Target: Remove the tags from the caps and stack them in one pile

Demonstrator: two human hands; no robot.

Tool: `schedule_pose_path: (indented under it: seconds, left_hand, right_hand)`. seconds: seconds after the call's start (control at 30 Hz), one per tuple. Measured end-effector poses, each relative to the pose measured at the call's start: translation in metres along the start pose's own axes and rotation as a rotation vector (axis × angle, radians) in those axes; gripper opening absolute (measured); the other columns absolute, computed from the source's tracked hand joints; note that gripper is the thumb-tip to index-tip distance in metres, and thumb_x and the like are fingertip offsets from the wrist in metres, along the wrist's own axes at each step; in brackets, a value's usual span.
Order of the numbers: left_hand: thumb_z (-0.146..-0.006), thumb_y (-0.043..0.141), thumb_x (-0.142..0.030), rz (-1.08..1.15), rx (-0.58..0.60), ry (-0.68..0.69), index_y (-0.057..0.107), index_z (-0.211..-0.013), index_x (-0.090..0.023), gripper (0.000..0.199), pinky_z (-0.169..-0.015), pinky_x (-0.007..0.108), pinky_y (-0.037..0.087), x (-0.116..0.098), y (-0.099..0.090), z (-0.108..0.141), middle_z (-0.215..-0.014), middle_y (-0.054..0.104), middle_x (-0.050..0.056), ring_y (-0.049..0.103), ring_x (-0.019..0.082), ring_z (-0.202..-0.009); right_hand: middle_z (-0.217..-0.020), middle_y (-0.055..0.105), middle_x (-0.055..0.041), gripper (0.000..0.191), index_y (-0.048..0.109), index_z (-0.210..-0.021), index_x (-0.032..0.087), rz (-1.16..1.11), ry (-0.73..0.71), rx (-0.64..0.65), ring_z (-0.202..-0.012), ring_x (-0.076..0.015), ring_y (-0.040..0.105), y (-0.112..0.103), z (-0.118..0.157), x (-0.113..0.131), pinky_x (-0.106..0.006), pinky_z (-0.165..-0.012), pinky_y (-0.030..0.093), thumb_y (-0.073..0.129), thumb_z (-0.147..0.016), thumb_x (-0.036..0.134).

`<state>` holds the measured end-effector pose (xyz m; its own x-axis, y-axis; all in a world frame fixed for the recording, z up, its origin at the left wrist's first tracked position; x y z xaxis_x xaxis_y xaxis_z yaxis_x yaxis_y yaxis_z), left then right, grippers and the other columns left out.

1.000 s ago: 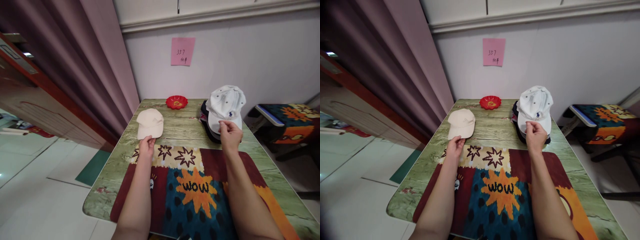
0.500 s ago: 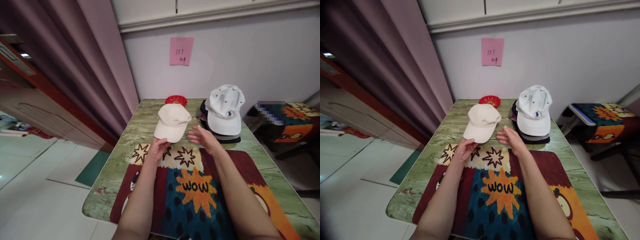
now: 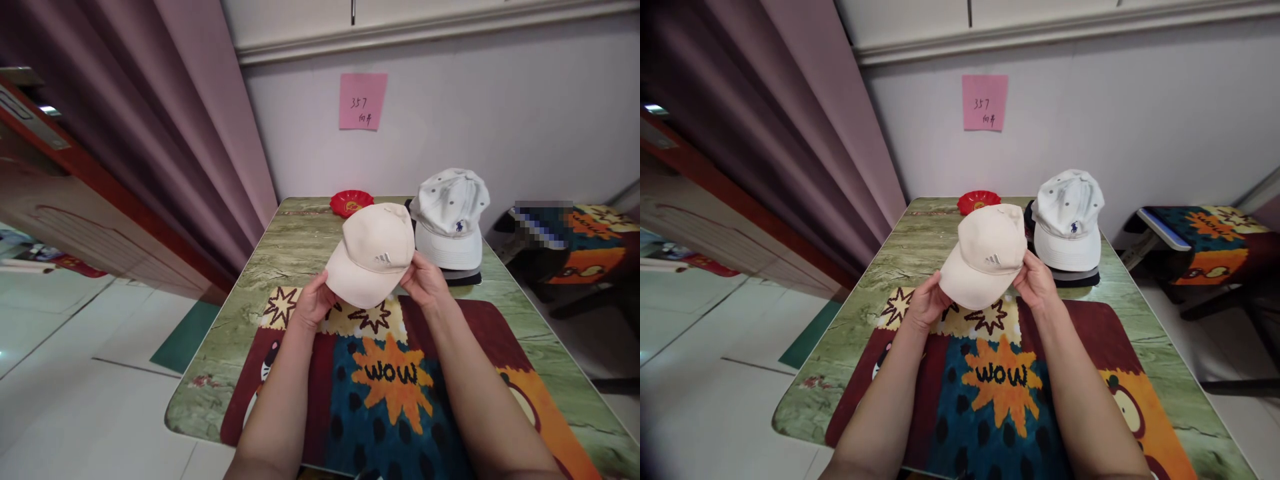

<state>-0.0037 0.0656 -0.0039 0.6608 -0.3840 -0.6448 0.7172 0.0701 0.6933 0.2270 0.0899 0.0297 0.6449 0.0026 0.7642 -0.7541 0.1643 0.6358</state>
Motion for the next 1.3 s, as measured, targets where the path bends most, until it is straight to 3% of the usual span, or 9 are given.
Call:
schedule_pose_path:
  seconds: [0.2,0.33,0.47,0.63,0.77,0.97,1.07,1.13,1.3]
  left_hand:
    - [-0.071,0.074,-0.018,-0.071,0.005,0.086,0.074,-0.100,-0.015,0.029,-0.077,0.028,0.052,-0.010,-0.004,-0.006,-0.098,0.077,0.007,0.070,0.020,-0.084]
    - [-0.064,0.080,-0.016,-0.166,0.074,0.111,0.073,-0.103,-0.016,0.040,-0.075,0.027,0.050,-0.012,0.003,-0.004,-0.097,0.077,0.006,0.070,0.019,-0.080]
    - [-0.060,0.084,-0.014,-0.224,0.100,0.175,0.074,-0.105,-0.017,0.047,-0.082,0.027,0.050,-0.018,0.006,-0.005,-0.103,0.076,0.008,0.069,0.019,-0.088]
    - [-0.059,0.086,-0.019,-0.398,0.013,0.392,0.075,-0.100,-0.017,0.043,-0.087,0.028,0.049,-0.034,-0.001,-0.008,-0.100,0.076,0.006,0.067,0.020,-0.094]
    - [-0.063,0.084,-0.024,-0.514,-0.074,0.575,0.074,-0.105,-0.016,0.044,-0.089,0.033,0.050,-0.047,-0.011,-0.008,-0.107,0.074,0.007,0.066,0.022,-0.097]
    - [-0.070,0.075,-0.021,-0.822,-0.199,0.841,0.076,-0.092,-0.020,0.022,-0.089,0.031,0.051,-0.066,-0.014,0.001,-0.114,0.068,0.008,0.063,0.021,-0.100]
    - [-0.072,0.072,-0.020,-0.871,-0.204,0.811,0.075,-0.089,-0.019,0.018,-0.079,0.028,0.052,-0.063,-0.015,-0.004,-0.115,0.065,0.009,0.063,0.016,-0.086]
    - [-0.074,0.068,-0.020,-0.858,-0.181,0.745,0.074,-0.090,-0.017,0.017,-0.076,0.028,0.052,-0.057,-0.017,-0.010,-0.115,0.064,0.010,0.063,0.014,-0.080]
    - [-0.077,0.063,-0.017,-0.915,-0.130,0.714,0.073,-0.094,-0.017,0.020,-0.081,0.029,0.052,-0.052,-0.014,-0.013,-0.113,0.066,0.011,0.065,0.018,-0.094]
  right_hand:
    - [-0.082,0.078,0.0001,0.013,0.073,-0.089,0.019,0.019,0.074,-0.050,-0.072,-0.0161,0.072,-0.002,0.004,-0.005,-0.024,-0.062,0.059,0.072,-0.077,0.023]
    - [-0.084,0.077,0.0027,0.017,0.073,-0.092,0.021,0.044,0.068,0.018,-0.072,-0.0126,0.068,0.005,0.009,0.004,-0.021,-0.062,0.056,0.070,-0.075,0.021]
    - [-0.088,0.075,0.0032,0.028,0.073,-0.096,0.021,0.068,0.028,0.078,-0.072,-0.0129,0.065,0.014,0.014,0.015,-0.021,-0.060,0.052,0.068,-0.069,0.016]
    - [-0.080,0.073,0.0032,0.025,0.071,-0.091,0.022,0.167,-0.140,0.078,-0.074,-0.0144,0.064,0.019,0.014,0.028,-0.024,-0.069,0.050,0.069,-0.066,0.016]
    - [-0.085,0.073,0.0022,0.018,0.069,-0.087,0.023,0.216,-0.270,0.085,-0.082,-0.0165,0.064,0.023,0.016,0.037,-0.028,-0.081,0.050,0.071,-0.069,0.021]
    - [-0.091,0.073,0.0000,0.009,0.062,-0.076,0.023,0.375,-0.370,0.114,-0.096,-0.0203,0.065,0.032,0.023,0.038,-0.032,-0.089,0.048,0.069,-0.072,0.022]
    - [-0.094,0.073,-0.0025,0.006,0.056,-0.070,0.022,0.512,-0.370,0.120,-0.104,-0.0219,0.064,0.031,0.021,0.029,-0.034,-0.093,0.046,0.061,-0.072,0.019]
    - [-0.094,0.073,-0.0039,0.004,0.057,-0.070,0.022,0.675,-0.353,0.100,-0.100,-0.0223,0.065,0.025,0.018,0.022,-0.034,-0.090,0.046,0.055,-0.071,0.018]
    - [-0.088,0.073,-0.0023,0.016,0.063,-0.075,0.022,1.126,-0.337,0.071,-0.077,-0.0193,0.062,0.013,0.013,0.016,-0.032,-0.078,0.045,0.049,-0.072,0.017]
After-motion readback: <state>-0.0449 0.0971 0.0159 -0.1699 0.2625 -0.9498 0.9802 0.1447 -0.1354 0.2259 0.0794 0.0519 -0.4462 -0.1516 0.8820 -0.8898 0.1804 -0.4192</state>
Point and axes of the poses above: each hand's wrist, its own z-axis away from the middle knuckle, its own y-axis out of the palm, x = y × z, the point moved 9 cm from there along -z, towards the middle knuckle
